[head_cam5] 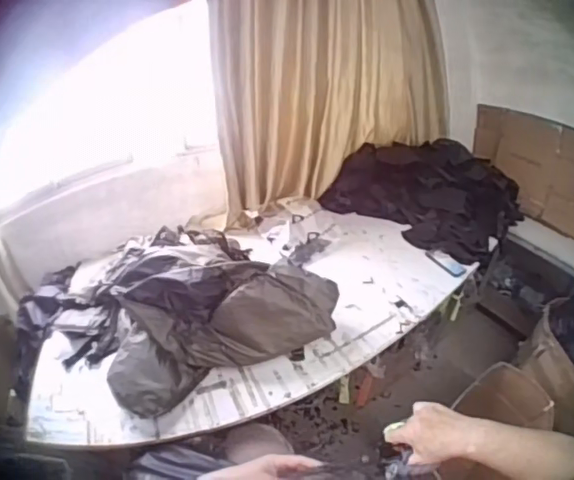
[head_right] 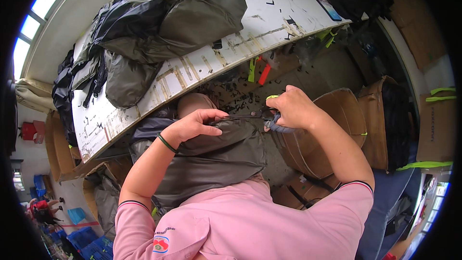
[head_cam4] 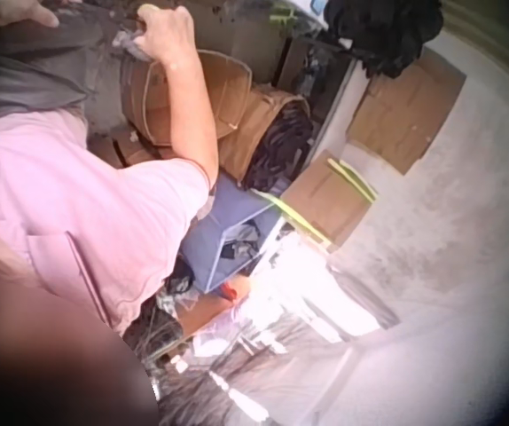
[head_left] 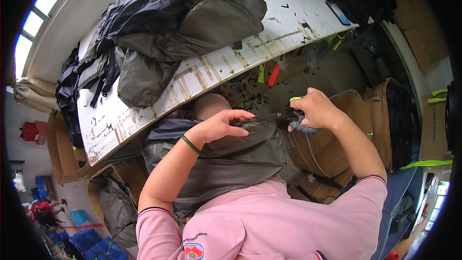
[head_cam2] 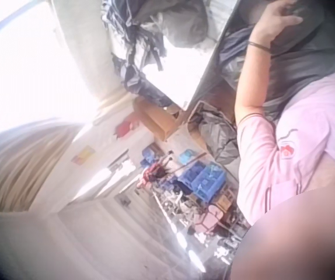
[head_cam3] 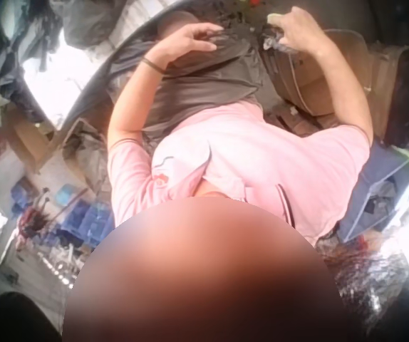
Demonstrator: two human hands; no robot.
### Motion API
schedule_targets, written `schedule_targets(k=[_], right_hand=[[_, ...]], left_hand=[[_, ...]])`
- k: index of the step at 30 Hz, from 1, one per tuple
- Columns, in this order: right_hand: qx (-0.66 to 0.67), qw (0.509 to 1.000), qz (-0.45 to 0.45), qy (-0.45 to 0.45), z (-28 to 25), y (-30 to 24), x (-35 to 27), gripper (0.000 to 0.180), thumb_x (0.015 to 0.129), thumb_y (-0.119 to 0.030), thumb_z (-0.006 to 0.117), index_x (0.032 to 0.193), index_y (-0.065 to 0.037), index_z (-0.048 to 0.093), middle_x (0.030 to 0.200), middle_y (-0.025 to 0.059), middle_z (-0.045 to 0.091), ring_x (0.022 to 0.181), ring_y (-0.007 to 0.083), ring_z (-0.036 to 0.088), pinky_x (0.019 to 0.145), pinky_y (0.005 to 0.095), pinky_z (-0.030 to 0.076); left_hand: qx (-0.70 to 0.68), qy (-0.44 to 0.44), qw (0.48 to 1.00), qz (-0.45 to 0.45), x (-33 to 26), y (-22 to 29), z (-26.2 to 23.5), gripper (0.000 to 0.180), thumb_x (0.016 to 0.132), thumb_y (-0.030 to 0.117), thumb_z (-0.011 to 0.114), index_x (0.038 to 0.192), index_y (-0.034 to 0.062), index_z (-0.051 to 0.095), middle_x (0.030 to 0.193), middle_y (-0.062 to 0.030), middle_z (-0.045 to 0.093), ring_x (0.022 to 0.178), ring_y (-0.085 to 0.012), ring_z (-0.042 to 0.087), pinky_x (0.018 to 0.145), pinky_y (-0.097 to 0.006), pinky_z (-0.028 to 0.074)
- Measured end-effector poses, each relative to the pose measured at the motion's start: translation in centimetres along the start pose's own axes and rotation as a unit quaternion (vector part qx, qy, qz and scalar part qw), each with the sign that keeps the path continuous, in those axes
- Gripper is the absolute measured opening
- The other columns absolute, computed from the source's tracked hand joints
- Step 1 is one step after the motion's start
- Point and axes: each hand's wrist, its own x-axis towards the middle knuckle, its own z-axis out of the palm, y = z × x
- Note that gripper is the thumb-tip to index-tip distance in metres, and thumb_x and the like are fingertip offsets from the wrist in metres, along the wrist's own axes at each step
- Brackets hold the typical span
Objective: The recorder uses scissors to trim excess fabric and loose threads from backpack components during assembly.
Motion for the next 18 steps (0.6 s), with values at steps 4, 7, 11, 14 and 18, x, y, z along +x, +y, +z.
schedule_targets(k=[4, 7, 11, 14, 18], right_hand=[[0.057, 0.998, 0.008, 0.026, -0.3, -0.4, 0.5, 0.053, 0.064, -0.054, 0.083, 0.076, -0.008, 0.059, 0.069, 0.0064, 0.064, 0.066, 0.0296, 0.062, 0.069, 0.036, 0.042], [0.245, 0.967, 0.029, 0.068, 1.0, -2.3, 2.4, 0.051, 0.067, -0.043, 0.086, 0.084, -0.004, 0.058, 0.075, 0.0094, 0.064, 0.069, 0.0299, 0.061, 0.069, 0.0366, 0.045], [0.419, 0.907, 0.031, 0.03, 2.6, -4.0, 4.6, 0.032, 0.079, -0.014, 0.08, 0.092, 0.001, 0.055, 0.081, 0.0104, 0.062, 0.073, 0.0171, 0.056, 0.069, 0.0328, 0.048], [0.452, 0.889, 0.077, 0.022, 2.7, -3.1, 4.4, 0.025, 0.08, -0.011, 0.078, 0.088, -0.001, 0.057, 0.078, 0.0065, 0.059, 0.071, 0.0121, 0.052, 0.067, 0.0295, 0.046], [0.439, 0.895, 0.079, 0.018, 3.2, -2.6, 4.3, 0.024, 0.08, -0.009, 0.077, 0.087, -0.002, 0.056, 0.073, 0.0021, 0.052, 0.068, 0.0097, 0.045, 0.063, 0.027, 0.042]], left_hand=[[0.049, 0.002, 0.999, 0.008, 0.0, 0.0, -0.1, 0.046, 0.084, -0.004, 0.072, 0.127, 0.0049, 0.06, 0.109, 0.0041, 0.063, 0.099, -0.005, 0.056, 0.092, -0.022, 0.045], [0.075, 0.014, 0.997, 0.032, 0.8, 0.5, 0.6, 0.044, 0.082, 0.002, 0.076, 0.123, 0.0071, 0.061, 0.094, 0.0068, 0.055, 0.091, -0.0043, 0.05, 0.085, -0.022, 0.043], [0.357, 0.172, 0.89, 0.223, -1.6, 2.7, 1.8, 0.039, 0.079, 0.012, 0.079, 0.115, 0.0087, 0.063, 0.101, -0.0048, 0.059, 0.093, -0.0178, 0.057, 0.082, -0.031, 0.047], [0.511, 0.244, 0.806, 0.172, -7.2, 3.3, -0.7, 0.033, 0.081, 0.022, 0.077, 0.107, 0.0068, 0.067, 0.097, -0.0104, 0.061, 0.094, -0.0299, 0.057, 0.084, -0.039, 0.047], [0.538, 0.269, 0.793, 0.098, -11.2, -0.1, -2.6, 0.027, 0.081, 0.022, 0.076, 0.103, 0.0079, 0.069, 0.095, -0.0108, 0.061, 0.093, -0.0305, 0.057, 0.083, -0.039, 0.047]])
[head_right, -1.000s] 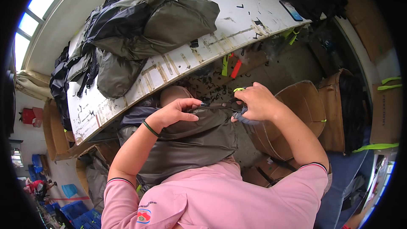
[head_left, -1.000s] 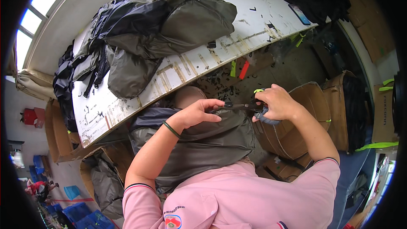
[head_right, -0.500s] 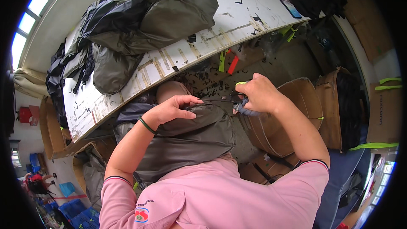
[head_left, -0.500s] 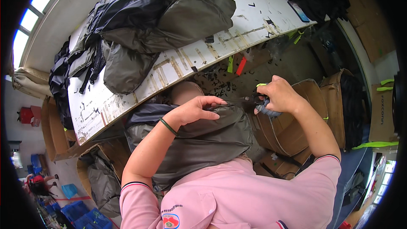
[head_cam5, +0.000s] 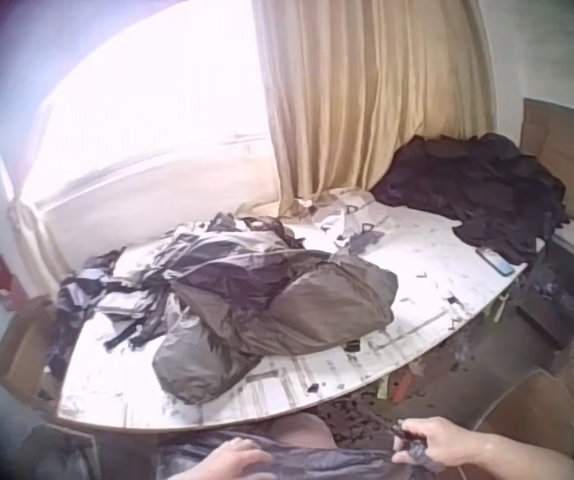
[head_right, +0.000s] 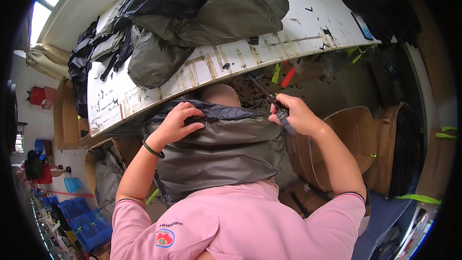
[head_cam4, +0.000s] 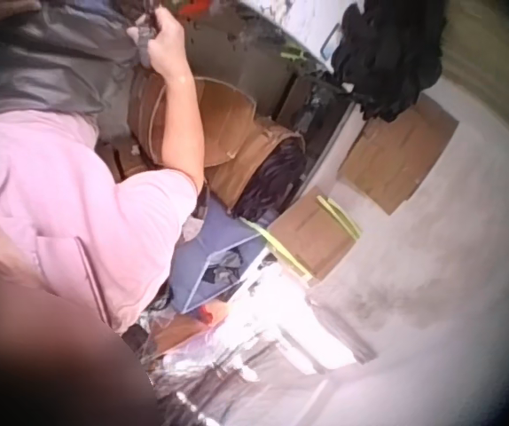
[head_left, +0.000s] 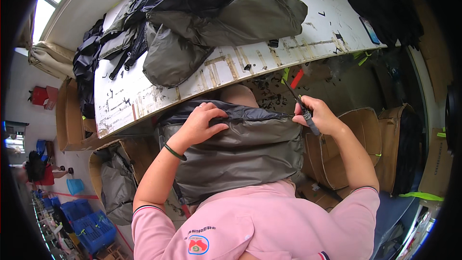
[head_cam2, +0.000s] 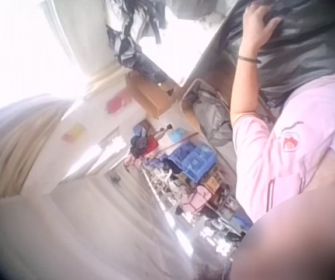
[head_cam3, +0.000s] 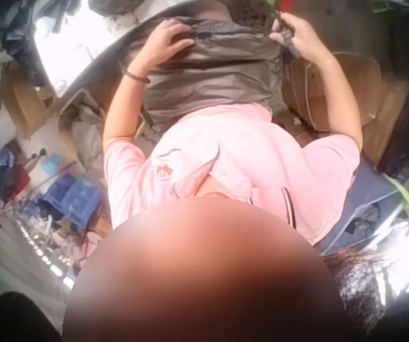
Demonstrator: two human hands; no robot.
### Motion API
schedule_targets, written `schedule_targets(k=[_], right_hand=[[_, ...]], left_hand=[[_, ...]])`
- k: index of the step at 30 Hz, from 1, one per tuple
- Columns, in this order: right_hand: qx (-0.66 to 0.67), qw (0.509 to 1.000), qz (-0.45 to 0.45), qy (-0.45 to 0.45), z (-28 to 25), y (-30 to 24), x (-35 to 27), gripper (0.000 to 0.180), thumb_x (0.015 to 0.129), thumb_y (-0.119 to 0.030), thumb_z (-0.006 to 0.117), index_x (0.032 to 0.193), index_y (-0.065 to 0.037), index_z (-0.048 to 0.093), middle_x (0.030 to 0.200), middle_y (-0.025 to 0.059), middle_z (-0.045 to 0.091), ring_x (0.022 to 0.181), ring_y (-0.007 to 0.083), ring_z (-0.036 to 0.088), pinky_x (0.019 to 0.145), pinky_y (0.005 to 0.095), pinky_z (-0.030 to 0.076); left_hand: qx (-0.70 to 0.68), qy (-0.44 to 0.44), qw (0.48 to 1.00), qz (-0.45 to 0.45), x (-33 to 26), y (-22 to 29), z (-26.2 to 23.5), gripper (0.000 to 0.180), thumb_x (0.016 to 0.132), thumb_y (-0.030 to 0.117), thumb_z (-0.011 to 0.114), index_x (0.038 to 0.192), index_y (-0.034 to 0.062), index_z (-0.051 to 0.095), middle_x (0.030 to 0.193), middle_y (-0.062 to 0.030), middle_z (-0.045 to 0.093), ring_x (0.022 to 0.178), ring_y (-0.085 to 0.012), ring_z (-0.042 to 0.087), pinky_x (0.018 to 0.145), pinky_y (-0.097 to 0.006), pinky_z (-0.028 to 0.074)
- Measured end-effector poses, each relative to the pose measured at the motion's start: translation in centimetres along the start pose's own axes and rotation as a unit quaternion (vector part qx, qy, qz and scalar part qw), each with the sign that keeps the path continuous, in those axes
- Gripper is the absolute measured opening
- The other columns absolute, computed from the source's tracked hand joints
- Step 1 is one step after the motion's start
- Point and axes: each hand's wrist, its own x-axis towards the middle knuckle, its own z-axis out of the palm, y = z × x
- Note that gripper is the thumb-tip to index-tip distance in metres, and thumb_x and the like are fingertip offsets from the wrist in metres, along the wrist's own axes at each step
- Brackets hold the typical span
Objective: The recorder uses scissors to trim excess fabric and loose threads from backpack components during assembly.
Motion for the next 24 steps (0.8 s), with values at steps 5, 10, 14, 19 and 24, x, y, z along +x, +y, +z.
schedule_targets(k=[5, 10, 14, 19, 24], right_hand=[[-0.009, 1.0, 0.018, -0.018, 0.2, -1.3, -0.2, 0.022, 0.081, -0.008, 0.076, 0.087, -0.003, 0.055, 0.072, 0.0008, 0.052, 0.067, 0.0092, 0.045, 0.063, 0.0265, 0.042], [-0.173, 0.984, -0.031, -0.03, -0.3, -2.3, -0.3, 0.029, 0.079, -0.02, 0.08, 0.085, -0.003, 0.057, 0.078, 0.0077, 0.062, 0.072, 0.0215, 0.061, 0.066, 0.0347, 0.047], [-0.382, 0.913, -0.116, -0.08, -0.9, -6.0, 0.9, 0.044, 0.068, -0.041, 0.083, 0.082, -0.007, 0.059, 0.082, 0.0092, 0.065, 0.082, 0.0318, 0.064, 0.069, 0.0391, 0.046], [-0.465, 0.856, -0.187, -0.128, -1.0, -7.9, 3.0, 0.048, 0.064, -0.05, 0.081, 0.077, -0.009, 0.059, 0.076, 0.0085, 0.062, 0.082, 0.0293, 0.063, 0.075, 0.0385, 0.042], [-0.462, 0.853, -0.162, -0.178, -0.1, -8.4, 4.2, 0.048, 0.063, -0.049, 0.082, 0.076, -0.008, 0.06, 0.075, 0.0092, 0.064, 0.081, 0.0297, 0.063, 0.076, 0.0392, 0.042]], left_hand=[[-0.063, 0.067, 0.996, 0.015, -0.4, -0.5, 2.5, 0.021, 0.084, 0.017, 0.074, 0.1, 0.0043, 0.069, 0.095, -0.0104, 0.062, 0.092, -0.029, 0.058, 0.082, -0.035, 0.048], [-0.374, -0.038, 0.921, -0.096, -0.7, -0.3, 3.6, 0.01, 0.091, 0.011, 0.068, 0.095, 0.0021, 0.064, 0.085, -0.0003, 0.064, 0.077, -0.0094, 0.056, 0.071, -0.024, 0.047], [-0.511, -0.079, 0.845, -0.135, -1.5, 0.8, 3.2, 0.006, 0.093, 0.007, 0.066, 0.096, 0.0021, 0.063, 0.086, 0.0062, 0.06, 0.077, -0.0008, 0.05, 0.068, -0.018, 0.043], [-0.525, -0.058, 0.836, -0.147, -1.9, 1.1, 3.4, 0.007, 0.092, 0.007, 0.066, 0.096, 0.0024, 0.064, 0.085, 0.0067, 0.06, 0.074, -0.0002, 0.05, 0.065, -0.017, 0.042], [-0.543, -0.042, 0.824, -0.153, -2.3, 1.2, 3.6, 0.007, 0.092, 0.008, 0.067, 0.097, 0.0026, 0.065, 0.084, 0.007, 0.061, 0.074, 0.0001, 0.051, 0.065, -0.018, 0.043]])
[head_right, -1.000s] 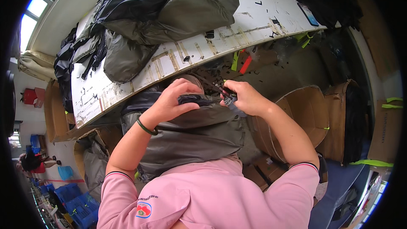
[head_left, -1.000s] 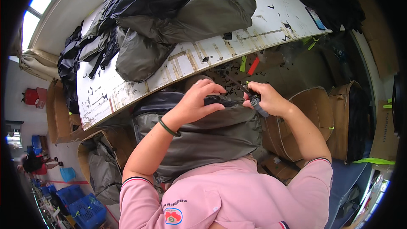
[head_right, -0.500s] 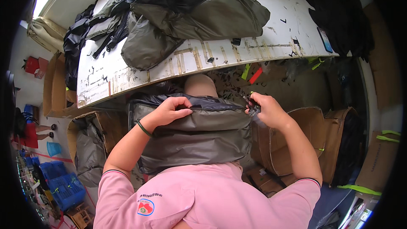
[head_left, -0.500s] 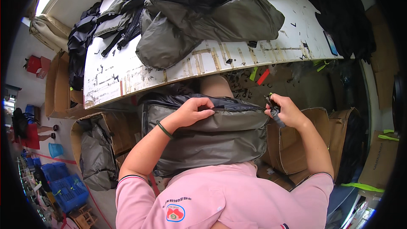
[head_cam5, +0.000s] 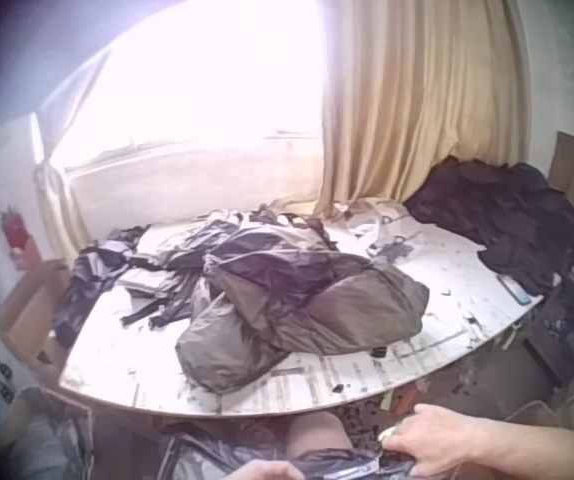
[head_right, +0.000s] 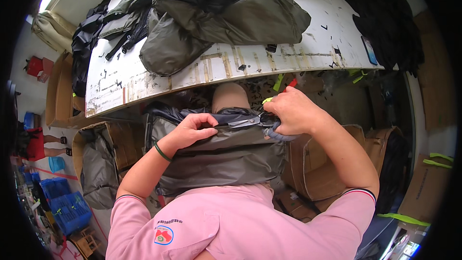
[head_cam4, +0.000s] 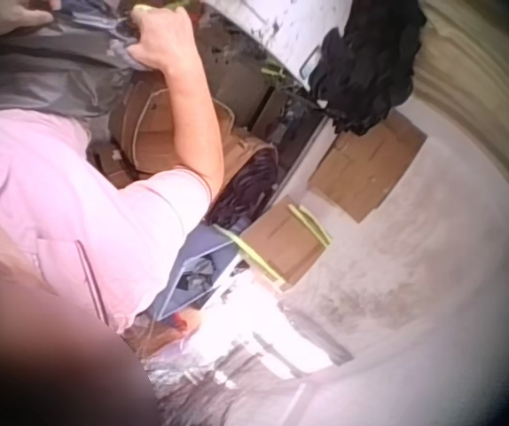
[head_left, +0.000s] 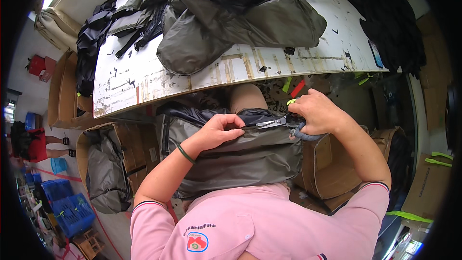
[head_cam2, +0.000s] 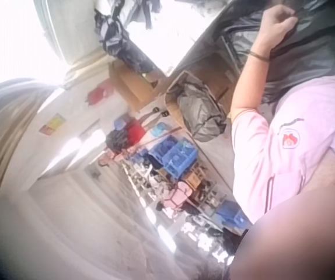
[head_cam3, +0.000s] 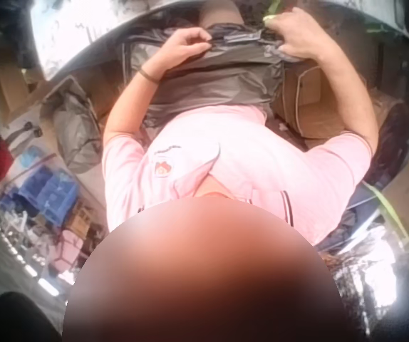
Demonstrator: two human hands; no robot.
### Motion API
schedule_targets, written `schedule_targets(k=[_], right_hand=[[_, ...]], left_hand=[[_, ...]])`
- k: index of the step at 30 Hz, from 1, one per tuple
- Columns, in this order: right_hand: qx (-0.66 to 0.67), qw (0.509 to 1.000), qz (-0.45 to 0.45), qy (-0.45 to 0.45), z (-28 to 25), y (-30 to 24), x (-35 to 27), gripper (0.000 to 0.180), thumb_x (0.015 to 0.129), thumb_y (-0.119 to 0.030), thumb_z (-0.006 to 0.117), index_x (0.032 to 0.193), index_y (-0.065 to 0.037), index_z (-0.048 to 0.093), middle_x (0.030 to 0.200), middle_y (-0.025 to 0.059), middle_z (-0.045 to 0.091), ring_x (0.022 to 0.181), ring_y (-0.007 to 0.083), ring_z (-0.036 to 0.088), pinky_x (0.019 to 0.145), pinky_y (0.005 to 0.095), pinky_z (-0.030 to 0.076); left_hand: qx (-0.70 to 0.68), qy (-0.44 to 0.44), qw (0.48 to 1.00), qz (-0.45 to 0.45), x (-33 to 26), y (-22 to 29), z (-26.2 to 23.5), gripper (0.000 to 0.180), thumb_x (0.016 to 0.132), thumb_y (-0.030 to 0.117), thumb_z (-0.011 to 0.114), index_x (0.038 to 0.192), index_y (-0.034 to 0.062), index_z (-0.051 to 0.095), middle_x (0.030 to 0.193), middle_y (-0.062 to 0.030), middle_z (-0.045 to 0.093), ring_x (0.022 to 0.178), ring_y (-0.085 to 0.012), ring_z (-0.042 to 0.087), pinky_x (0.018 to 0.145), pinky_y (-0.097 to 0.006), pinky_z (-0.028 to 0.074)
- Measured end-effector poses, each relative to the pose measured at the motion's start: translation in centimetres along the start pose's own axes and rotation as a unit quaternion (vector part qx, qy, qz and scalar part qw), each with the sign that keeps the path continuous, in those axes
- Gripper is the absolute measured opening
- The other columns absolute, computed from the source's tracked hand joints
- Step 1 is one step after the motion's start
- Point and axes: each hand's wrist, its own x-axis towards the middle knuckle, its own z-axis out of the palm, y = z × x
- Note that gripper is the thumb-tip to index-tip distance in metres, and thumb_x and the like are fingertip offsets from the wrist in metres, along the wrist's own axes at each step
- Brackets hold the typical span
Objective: The recorder uses scissors to trim excess fabric and loose threads from backpack components during assembly.
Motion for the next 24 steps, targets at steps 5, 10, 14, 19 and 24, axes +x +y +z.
schedule_targets(k=[5, 10, 14, 19, 24], right_hand=[[0.008, 1.0, -0.01, 0.018, 1.1, 0.1, 0.2, 0.05, 0.063, -0.051, 0.081, 0.071, -0.009, 0.054, 0.066, 0.0088, 0.059, 0.072, 0.0303, 0.06, 0.072, 0.0389, 0.041], [-0.016, 1.0, -0.001, 0.017, 2.0, 0.3, 0.0, 0.045, 0.064, -0.046, 0.08, 0.07, -0.008, 0.057, 0.065, 0.0109, 0.061, 0.07, 0.0322, 0.062, 0.072, 0.0407, 0.042], [-0.037, 0.999, -0.004, 0.031, 1.9, 0.3, -0.3, 0.038, 0.065, -0.04, 0.078, 0.07, -0.009, 0.057, 0.066, 0.0105, 0.062, 0.071, 0.0309, 0.063, 0.072, 0.0404, 0.042], [-0.022, 0.997, -0.023, 0.065, 0.9, -0.2, 0.1, 0.033, 0.065, -0.035, 0.077, 0.071, -0.009, 0.057, 0.067, 0.0092, 0.061, 0.07, 0.03, 0.062, 0.073, 0.0396, 0.041], [-0.019, 0.996, -0.046, 0.072, 1.0, -0.3, 1.0, 0.044, 0.063, -0.044, 0.081, 0.071, -0.009, 0.056, 0.065, 0.0082, 0.06, 0.069, 0.0282, 0.061, 0.072, 0.0377, 0.04]], left_hand=[[0.007, 0.004, 1.0, 0.018, -0.1, -0.3, -0.1, 0.007, 0.092, 0.007, 0.066, 0.098, 0.0024, 0.065, 0.084, 0.0067, 0.062, 0.075, -0.0001, 0.052, 0.067, -0.018, 0.044], [0.011, 0.01, 1.0, 0.021, 0.0, -0.5, 0.0, 0.007, 0.092, 0.007, 0.066, 0.098, 0.0023, 0.065, 0.084, 0.0065, 0.062, 0.075, -0.0004, 0.052, 0.067, -0.018, 0.044], [0.031, 0.013, 0.999, 0.009, 0.1, -0.4, 0.1, 0.009, 0.092, 0.008, 0.067, 0.098, 0.002, 0.066, 0.083, 0.0061, 0.062, 0.075, -0.0006, 0.052, 0.067, -0.019, 0.044], [0.076, 0.025, 0.997, 0.006, 0.2, 0.8, 0.7, 0.01, 0.091, 0.009, 0.067, 0.097, 0.0013, 0.066, 0.082, 0.0059, 0.061, 0.074, -0.0007, 0.051, 0.066, -0.019, 0.044], [0.078, 0.026, 0.997, 0.003, 0.1, 0.8, 0.7, 0.01, 0.09, 0.007, 0.068, 0.098, 0.0021, 0.066, 0.082, 0.0074, 0.061, 0.072, 0.0008, 0.05, 0.063, -0.018, 0.042]])
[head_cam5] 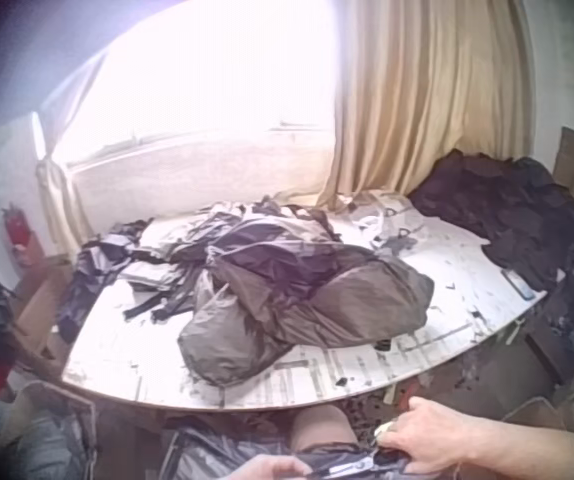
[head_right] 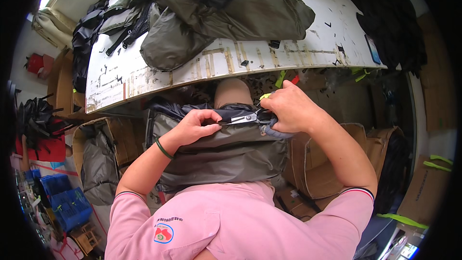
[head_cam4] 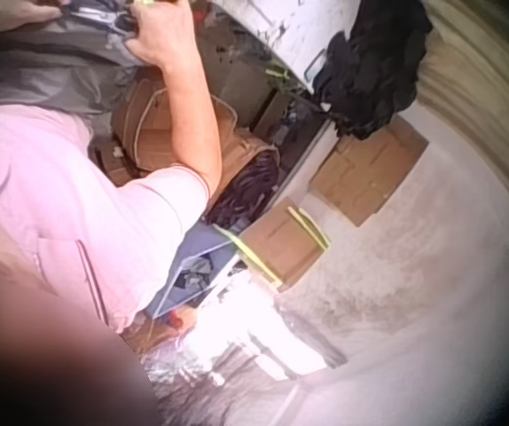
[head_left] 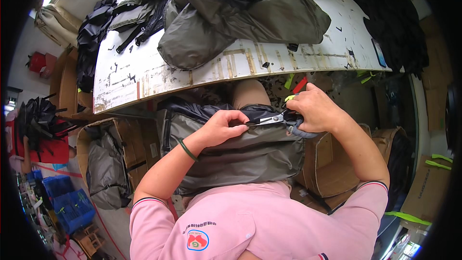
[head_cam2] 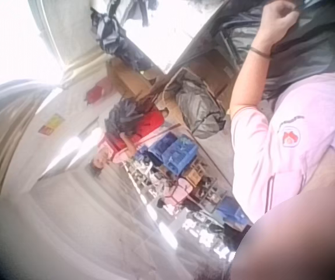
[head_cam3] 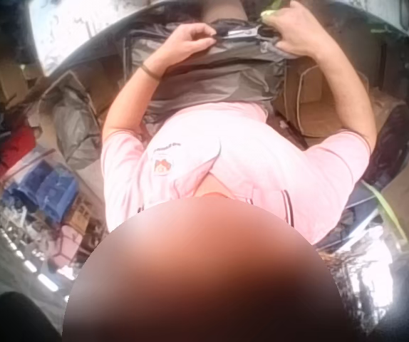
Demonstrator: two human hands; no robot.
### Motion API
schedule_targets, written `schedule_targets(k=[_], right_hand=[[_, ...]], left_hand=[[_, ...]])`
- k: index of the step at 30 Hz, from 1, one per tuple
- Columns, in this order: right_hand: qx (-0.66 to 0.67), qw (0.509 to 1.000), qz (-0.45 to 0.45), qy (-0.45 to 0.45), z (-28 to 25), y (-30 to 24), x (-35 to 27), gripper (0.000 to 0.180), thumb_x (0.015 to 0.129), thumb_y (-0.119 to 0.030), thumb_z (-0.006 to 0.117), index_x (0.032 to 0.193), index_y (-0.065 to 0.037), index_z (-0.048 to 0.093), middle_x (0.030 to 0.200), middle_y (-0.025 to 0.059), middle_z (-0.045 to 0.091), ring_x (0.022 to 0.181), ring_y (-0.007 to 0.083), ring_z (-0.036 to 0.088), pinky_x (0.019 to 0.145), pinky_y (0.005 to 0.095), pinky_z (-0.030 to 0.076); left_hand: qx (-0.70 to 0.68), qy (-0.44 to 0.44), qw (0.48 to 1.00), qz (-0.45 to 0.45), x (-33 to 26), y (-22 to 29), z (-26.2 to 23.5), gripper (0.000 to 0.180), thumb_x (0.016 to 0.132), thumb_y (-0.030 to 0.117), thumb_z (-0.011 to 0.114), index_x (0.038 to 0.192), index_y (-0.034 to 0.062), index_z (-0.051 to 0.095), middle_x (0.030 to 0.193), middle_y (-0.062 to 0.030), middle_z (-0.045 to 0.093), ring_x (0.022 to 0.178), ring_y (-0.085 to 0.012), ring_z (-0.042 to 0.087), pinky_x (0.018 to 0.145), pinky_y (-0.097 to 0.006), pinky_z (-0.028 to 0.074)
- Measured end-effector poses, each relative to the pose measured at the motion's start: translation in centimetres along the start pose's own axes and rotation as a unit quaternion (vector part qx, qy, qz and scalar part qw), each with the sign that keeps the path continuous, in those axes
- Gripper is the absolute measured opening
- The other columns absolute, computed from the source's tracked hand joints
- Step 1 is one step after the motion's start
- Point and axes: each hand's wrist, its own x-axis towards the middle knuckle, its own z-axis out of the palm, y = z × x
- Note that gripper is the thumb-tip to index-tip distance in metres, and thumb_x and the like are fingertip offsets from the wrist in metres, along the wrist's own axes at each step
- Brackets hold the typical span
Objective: The recorder uses scissors to trim excess fabric and loose threads from backpack components during assembly.
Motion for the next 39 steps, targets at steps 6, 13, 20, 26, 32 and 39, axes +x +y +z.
schedule_targets(k=[6, 13, 20, 26, 32, 39], right_hand=[[-0.032, 0.998, 0.016, -0.041, 0.3, 0.1, 0.1, 0.042, 0.061, -0.041, 0.081, 0.071, -0.009, 0.056, 0.063, 0.0071, 0.059, 0.068, 0.0279, 0.061, 0.073, 0.0376, 0.04], [-0.031, 0.999, 0.021, -0.013, -0.8, -0.9, 0.5, 0.029, 0.062, -0.029, 0.076, 0.07, -0.009, 0.056, 0.062, 0.008, 0.059, 0.065, 0.0295, 0.061, 0.074, 0.0386, 0.04], [-0.076, 0.996, 0.027, -0.028, -0.8, -0.9, 0.7, 0.019, 0.059, -0.017, 0.071, 0.07, -0.01, 0.058, 0.063, 0.008, 0.06, 0.065, 0.0295, 0.061, 0.075, 0.0387, 0.041], [-0.058, 0.998, 0.013, -0.016, -1.0, -1.6, 1.2, 0.016, 0.064, -0.018, 0.07, 0.073, -0.009, 0.06, 0.064, 0.01, 0.062, 0.065, 0.0305, 0.062, 0.075, 0.0381, 0.041], [-0.004, 0.998, 0.029, -0.049, 1.1, -0.5, 0.0, 0.019, 0.063, -0.014, 0.071, 0.076, -0.008, 0.058, 0.066, 0.01, 0.063, 0.066, 0.0305, 0.061, 0.074, 0.0375, 0.041], [0.035, 0.997, 0.072, -0.022, 3.4, 1.3, -1.1, 0.019, 0.065, -0.01, 0.07, 0.078, -0.009, 0.057, 0.068, 0.0109, 0.063, 0.069, 0.0325, 0.059, 0.072, 0.0372, 0.041]], left_hand=[[0.005, 0.004, 1.0, 0.02, 0.1, -0.6, -0.1, 0.009, 0.09, 0.007, 0.068, 0.097, 0.0019, 0.066, 0.082, 0.0073, 0.061, 0.072, 0.0005, 0.05, 0.064, -0.018, 0.042], [0.003, 0.014, 1.0, 0.008, 0.2, -0.5, 0.1, 0.008, 0.09, 0.007, 0.068, 0.096, 0.0019, 0.066, 0.081, 0.0072, 0.061, 0.072, 0.0003, 0.05, 0.064, -0.018, 0.042], [0.015, 0.015, 1.0, 0.003, 0.4, -0.4, 0.1, 0.007, 0.09, 0.006, 0.068, 0.096, 0.0017, 0.066, 0.081, 0.0073, 0.06, 0.072, 0.0002, 0.049, 0.064, -0.018, 0.042], [0.006, 0.018, 1.0, 0.009, 0.4, -0.2, 0.1, 0.009, 0.09, 0.007, 0.067, 0.096, 0.0001, 0.066, 0.08, 0.006, 0.061, 0.072, -0.0009, 0.05, 0.064, -0.019, 0.043], [0.199, -0.003, 0.973, 0.114, 0.1, 0.3, -2.8, 0.015, 0.087, 0.016, 0.073, 0.092, 0.0029, 0.066, 0.085, -0.003, 0.064, 0.08, -0.014, 0.058, 0.072, -0.029, 0.048], [0.503, 0.143, 0.852, 0.034, -7.3, -2.4, -15.4, 0.026, 0.073, 0.024, 0.083, 0.089, 0.0102, 0.067, 0.099, -0.009, 0.063, 0.1, -0.0305, 0.056, 0.087, -0.04, 0.046]])
